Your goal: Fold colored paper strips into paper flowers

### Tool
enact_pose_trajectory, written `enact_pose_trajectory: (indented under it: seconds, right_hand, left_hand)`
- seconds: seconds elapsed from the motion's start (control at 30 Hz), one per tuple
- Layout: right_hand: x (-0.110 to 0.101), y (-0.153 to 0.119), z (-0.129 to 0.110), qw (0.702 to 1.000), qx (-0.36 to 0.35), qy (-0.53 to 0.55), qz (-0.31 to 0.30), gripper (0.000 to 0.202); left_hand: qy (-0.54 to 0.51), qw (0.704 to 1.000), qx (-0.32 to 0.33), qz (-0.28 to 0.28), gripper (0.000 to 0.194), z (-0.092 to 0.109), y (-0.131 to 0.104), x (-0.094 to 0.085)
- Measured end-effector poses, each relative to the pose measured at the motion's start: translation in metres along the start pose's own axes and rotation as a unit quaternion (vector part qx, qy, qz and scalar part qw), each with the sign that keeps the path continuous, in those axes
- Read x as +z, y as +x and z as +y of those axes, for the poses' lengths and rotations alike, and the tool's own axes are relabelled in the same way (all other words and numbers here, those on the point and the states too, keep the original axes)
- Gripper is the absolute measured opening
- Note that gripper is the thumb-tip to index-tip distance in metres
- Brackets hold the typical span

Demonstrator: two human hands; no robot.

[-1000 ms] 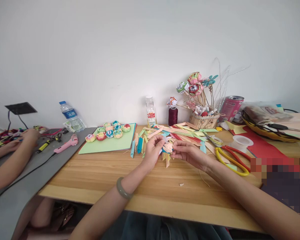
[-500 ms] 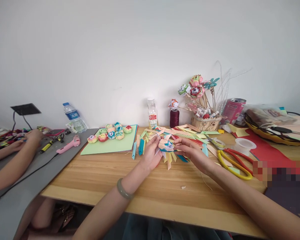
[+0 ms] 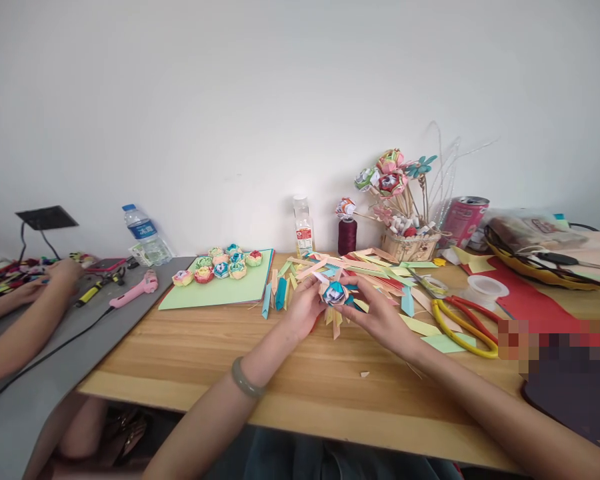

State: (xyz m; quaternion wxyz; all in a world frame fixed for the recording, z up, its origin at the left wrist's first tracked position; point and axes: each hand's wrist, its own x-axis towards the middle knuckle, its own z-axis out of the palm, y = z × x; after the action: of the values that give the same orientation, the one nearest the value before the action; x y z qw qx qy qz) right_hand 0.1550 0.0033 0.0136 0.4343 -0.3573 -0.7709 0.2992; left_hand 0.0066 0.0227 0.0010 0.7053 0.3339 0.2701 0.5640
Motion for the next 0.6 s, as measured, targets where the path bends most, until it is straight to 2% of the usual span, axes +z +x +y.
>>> enact_pose_trajectory:
  seconds: [0.13, 0.27, 0.33, 0.47, 0.53, 0.6]
  right_hand:
    - [-0.001, 0.0, 0.0, 0.999, -0.021, -0.043, 0.013, 0.023]
    - [-0.001, -0.002, 0.008, 0.983, -0.082, -0.158, 0.033, 0.029]
    - [-0.003, -0.002, 0.013, 0.962, -0.113, -0.243, 0.055, 0.032]
    - [-0.008, -0.002, 0.015, 0.9, -0.174, -0.39, 0.087, 0.028]
    - [-0.01, -0.001, 0.016, 0.876, -0.202, -0.429, 0.088, 0.026]
    - [-0.011, -0.001, 0.017, 0.865, -0.215, -0.446, 0.084, 0.026]
  left_hand:
    - [0.047, 0.998, 0.037, 0.008, 0.021, 0.001, 0.0, 0.001]
    - [0.133, 0.976, 0.163, 0.05, 0.022, 0.012, -0.007, 0.005]
    - [0.224, 0.942, 0.248, 0.034, 0.016, 0.018, -0.011, 0.007]
    - [0.424, 0.841, 0.333, -0.039, 0.022, 0.023, -0.016, 0.008]
    - [0.477, 0.798, 0.367, -0.038, 0.019, 0.021, -0.014, 0.007]
    - [0.499, 0.775, 0.386, -0.032, 0.014, 0.019, -0.012, 0.007]
